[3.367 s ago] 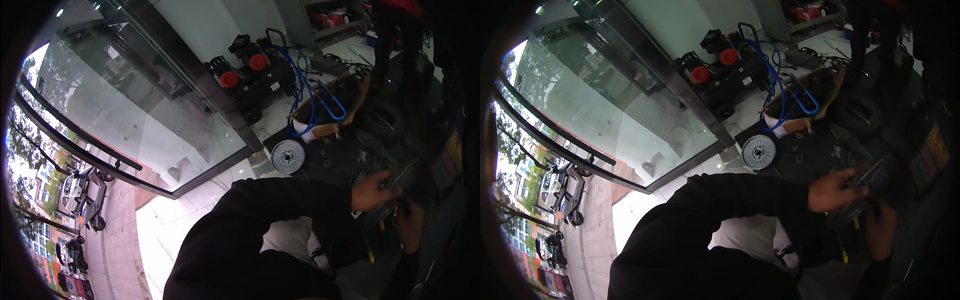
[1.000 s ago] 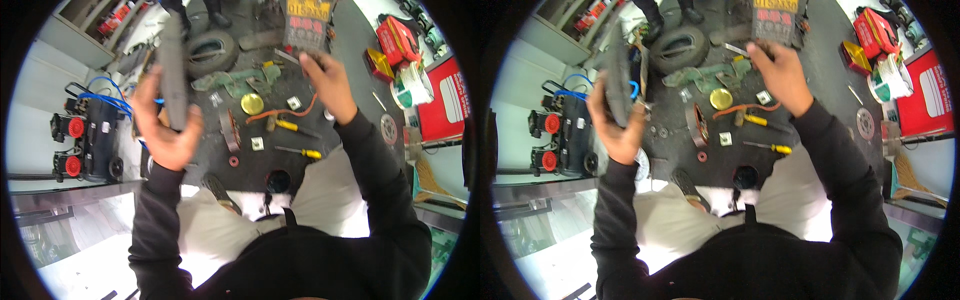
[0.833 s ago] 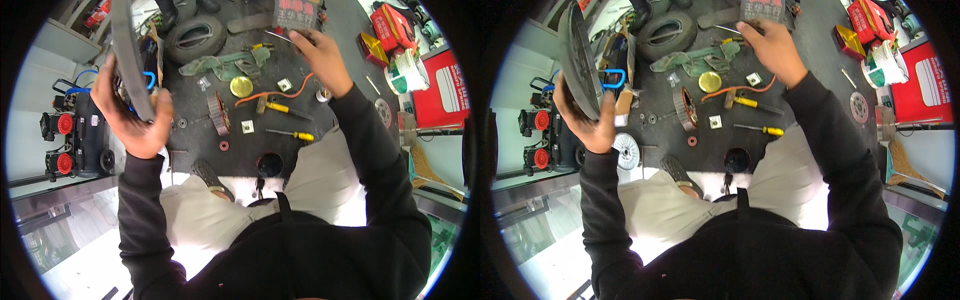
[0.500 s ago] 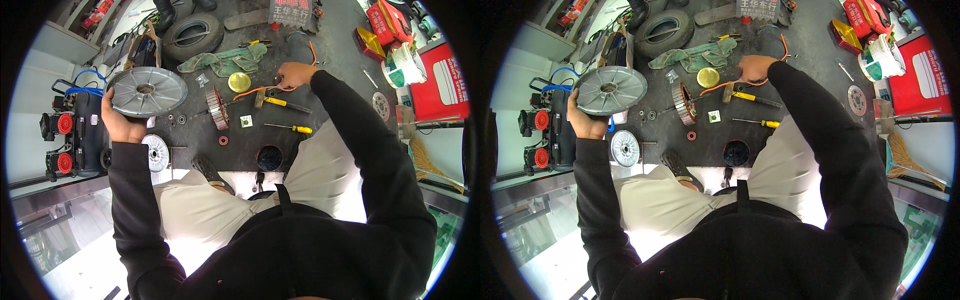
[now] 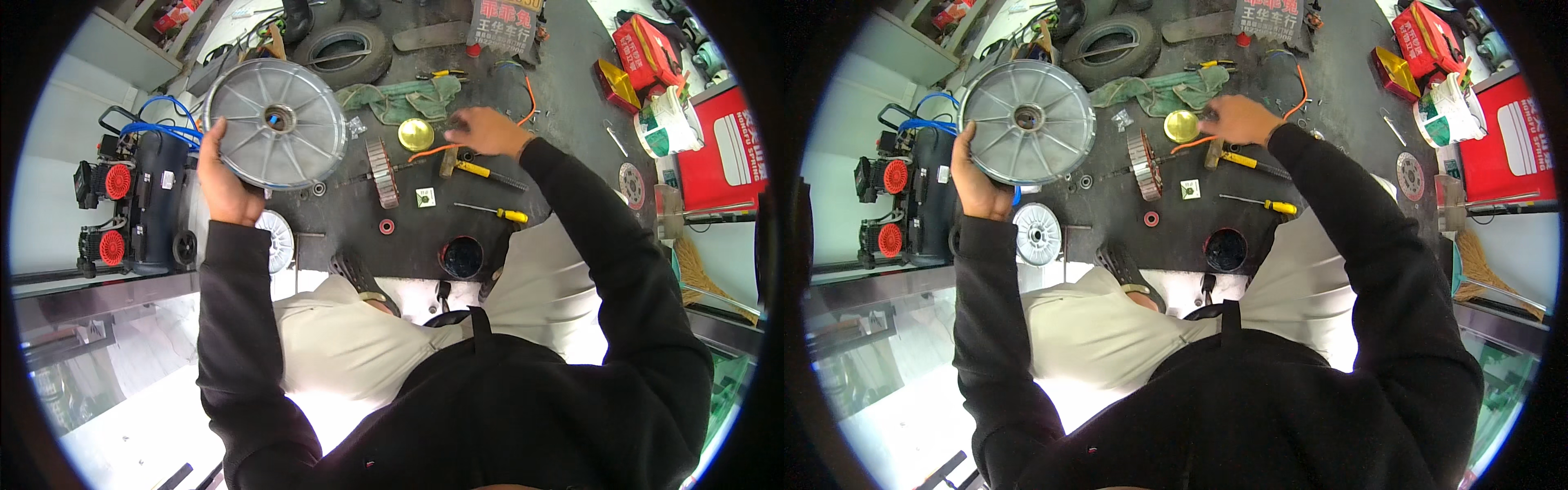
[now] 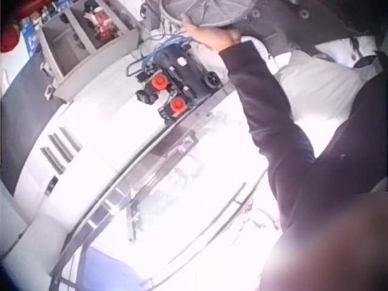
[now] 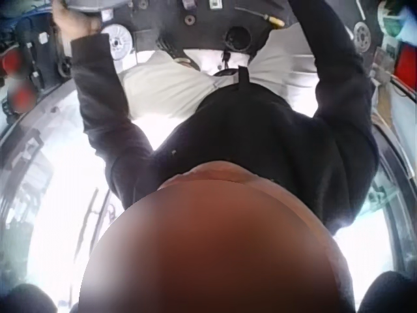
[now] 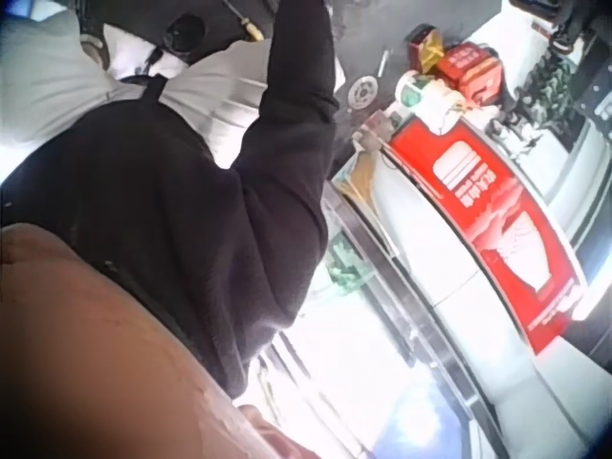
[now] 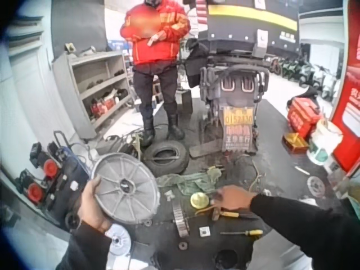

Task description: The person is repairing a motor by removing a bearing from a circular metal part using a screwdriver. They repeatedly pry at the bearing, flip the part over, and continue the removal process.

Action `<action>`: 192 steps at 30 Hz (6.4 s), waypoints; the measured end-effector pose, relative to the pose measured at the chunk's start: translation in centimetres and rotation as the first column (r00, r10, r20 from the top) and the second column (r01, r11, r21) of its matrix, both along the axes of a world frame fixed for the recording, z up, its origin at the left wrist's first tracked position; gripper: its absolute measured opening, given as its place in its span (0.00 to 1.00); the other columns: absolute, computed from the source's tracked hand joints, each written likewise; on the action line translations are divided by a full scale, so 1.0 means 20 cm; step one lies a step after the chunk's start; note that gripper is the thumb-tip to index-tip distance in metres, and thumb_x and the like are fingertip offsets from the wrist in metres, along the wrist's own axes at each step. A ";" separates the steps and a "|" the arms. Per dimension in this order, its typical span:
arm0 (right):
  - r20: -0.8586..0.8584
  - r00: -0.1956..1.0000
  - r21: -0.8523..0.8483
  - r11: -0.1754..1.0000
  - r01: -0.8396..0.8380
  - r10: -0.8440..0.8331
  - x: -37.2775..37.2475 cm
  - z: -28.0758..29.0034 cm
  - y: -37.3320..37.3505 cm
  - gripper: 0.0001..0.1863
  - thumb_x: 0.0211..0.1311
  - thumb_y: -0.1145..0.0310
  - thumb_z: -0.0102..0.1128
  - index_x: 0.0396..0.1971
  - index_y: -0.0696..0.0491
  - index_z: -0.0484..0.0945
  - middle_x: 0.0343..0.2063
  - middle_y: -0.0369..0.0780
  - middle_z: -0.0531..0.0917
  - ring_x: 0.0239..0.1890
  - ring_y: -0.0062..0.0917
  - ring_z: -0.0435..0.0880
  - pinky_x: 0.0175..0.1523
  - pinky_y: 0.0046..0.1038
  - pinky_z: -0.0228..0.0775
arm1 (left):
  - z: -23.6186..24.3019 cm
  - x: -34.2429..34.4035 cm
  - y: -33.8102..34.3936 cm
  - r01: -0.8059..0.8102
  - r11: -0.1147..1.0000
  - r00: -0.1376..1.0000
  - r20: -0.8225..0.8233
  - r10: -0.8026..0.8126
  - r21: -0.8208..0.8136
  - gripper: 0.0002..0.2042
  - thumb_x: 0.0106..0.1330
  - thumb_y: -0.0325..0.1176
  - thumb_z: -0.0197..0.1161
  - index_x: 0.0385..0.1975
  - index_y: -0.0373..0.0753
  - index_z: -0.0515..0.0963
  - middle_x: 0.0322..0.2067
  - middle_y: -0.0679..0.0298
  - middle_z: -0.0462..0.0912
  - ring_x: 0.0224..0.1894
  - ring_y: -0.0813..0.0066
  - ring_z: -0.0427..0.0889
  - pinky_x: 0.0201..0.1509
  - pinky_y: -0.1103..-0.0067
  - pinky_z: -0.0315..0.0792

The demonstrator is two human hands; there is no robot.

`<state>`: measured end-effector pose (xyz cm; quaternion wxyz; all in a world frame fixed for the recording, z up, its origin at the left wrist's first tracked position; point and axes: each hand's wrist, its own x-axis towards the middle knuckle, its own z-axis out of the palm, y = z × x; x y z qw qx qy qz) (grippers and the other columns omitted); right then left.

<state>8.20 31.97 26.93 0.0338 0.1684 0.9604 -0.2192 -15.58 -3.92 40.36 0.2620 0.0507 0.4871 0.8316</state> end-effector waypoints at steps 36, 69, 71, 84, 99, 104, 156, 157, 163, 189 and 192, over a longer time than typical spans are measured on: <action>0.118 0.820 -0.963 -0.265 -0.041 -0.559 0.13 0.53 -0.30 0.45 0.79 0.28 0.43 0.70 0.57 0.75 0.69 0.46 0.79 0.69 0.35 0.78 0.74 0.40 0.70 | 0.12 0.66 0.36 0.112 0.991 0.973 0.194 -0.124 0.072 0.27 0.78 0.52 0.57 0.68 0.41 0.76 0.65 0.60 0.82 0.66 0.58 0.80 0.72 0.59 0.72; 0.021 0.998 -0.205 0.977 -0.049 0.054 0.19 0.33 -0.17 0.25 0.76 0.47 0.58 0.48 0.57 0.85 0.42 0.53 0.89 0.46 0.50 0.88 0.51 0.48 0.79 | 0.20 0.19 0.11 -0.129 0.985 0.980 0.137 0.145 -0.116 0.22 0.78 0.44 0.58 0.66 0.39 0.78 0.64 0.60 0.84 0.65 0.59 0.82 0.71 0.57 0.73; 0.153 0.951 -0.242 0.943 -0.229 0.270 0.23 0.25 -0.29 0.26 0.72 0.46 0.62 0.51 0.57 0.84 0.42 0.54 0.88 0.48 0.52 0.88 0.53 0.51 0.79 | 0.20 0.20 0.11 -0.084 0.990 0.984 0.145 0.100 -0.110 0.22 0.78 0.44 0.58 0.66 0.39 0.78 0.64 0.60 0.84 0.64 0.59 0.82 0.71 0.57 0.73; 0.089 0.952 -0.238 0.934 -0.266 0.294 0.21 0.12 -0.39 0.27 0.70 0.48 0.64 0.51 0.59 0.85 0.38 0.53 0.89 0.44 0.52 0.89 0.50 0.51 0.80 | 0.13 0.23 0.15 0.086 0.986 0.972 0.230 -0.052 -0.141 0.22 0.76 0.39 0.63 0.65 0.37 0.75 0.61 0.57 0.84 0.62 0.60 0.83 0.70 0.60 0.74; 0.081 0.938 -0.259 0.916 -0.308 0.338 0.21 0.13 -0.41 0.25 0.69 0.49 0.66 0.47 0.60 0.85 0.36 0.54 0.89 0.43 0.54 0.89 0.50 0.51 0.80 | 0.11 0.25 0.18 0.078 0.982 0.978 0.202 -0.043 -0.170 0.21 0.75 0.37 0.65 0.64 0.37 0.76 0.59 0.58 0.85 0.60 0.60 0.84 0.68 0.61 0.75; 0.097 0.935 -0.272 0.912 -0.306 0.342 0.21 0.15 -0.41 0.26 0.69 0.50 0.66 0.50 0.60 0.84 0.39 0.54 0.89 0.46 0.53 0.89 0.51 0.51 0.80 | 0.10 0.26 0.19 0.086 0.979 0.979 0.199 -0.048 -0.185 0.22 0.75 0.37 0.65 0.65 0.36 0.76 0.59 0.57 0.85 0.60 0.60 0.83 0.68 0.61 0.75; 0.061 0.995 -0.507 0.857 0.094 -0.073 0.11 0.28 -0.30 0.59 0.68 0.29 0.60 0.72 0.74 0.63 0.62 0.67 0.78 0.67 0.56 0.78 0.71 0.40 0.70 | 0.03 0.89 0.30 -0.244 0.450 -0.369 -0.347 -0.862 -0.859 0.46 0.34 0.44 0.86 0.65 0.57 0.81 0.69 0.48 0.71 0.67 0.52 0.69 0.73 0.49 0.55; 0.080 0.996 -0.526 0.847 0.082 -0.047 0.11 0.29 -0.29 0.59 0.67 0.29 0.62 0.72 0.74 0.63 0.63 0.67 0.78 0.67 0.55 0.78 0.71 0.39 0.70 | 0.03 0.89 0.30 -0.245 0.436 -0.392 -0.323 -0.861 -0.866 0.50 0.29 0.48 0.86 0.65 0.57 0.81 0.69 0.48 0.71 0.68 0.52 0.69 0.73 0.49 0.55; 0.163 0.976 -0.605 0.796 -0.017 0.144 0.15 0.34 -0.25 0.63 0.58 0.34 0.74 0.73 0.75 0.61 0.64 0.66 0.77 0.67 0.48 0.80 0.69 0.37 0.72 | 0.05 0.91 0.30 -0.182 0.398 -0.417 -0.296 -0.860 -0.899 0.46 0.33 0.48 0.86 0.65 0.57 0.82 0.68 0.50 0.72 0.68 0.53 0.70 0.73 0.48 0.56; -0.262 0.780 -0.565 0.746 0.353 -0.568 0.10 0.36 -0.27 0.57 0.64 0.39 0.75 0.73 0.71 0.60 0.64 0.57 0.79 0.68 0.39 0.79 0.69 0.34 0.73 | -0.02 0.53 0.36 0.421 0.788 0.843 -0.126 -0.523 -0.450 0.26 0.77 0.26 0.60 0.74 0.40 0.65 0.65 0.60 0.79 0.62 0.68 0.82 0.57 0.69 0.82; -0.245 0.711 -0.818 0.535 0.213 -0.659 0.10 0.34 -0.27 0.53 0.68 0.33 0.67 0.69 0.71 0.67 0.53 0.59 0.85 0.58 0.45 0.86 0.62 0.38 0.77 | -0.01 0.52 0.37 0.388 0.818 0.900 -0.017 -0.436 -0.426 0.27 0.77 0.26 0.60 0.75 0.40 0.65 0.65 0.61 0.79 0.62 0.67 0.83 0.56 0.68 0.83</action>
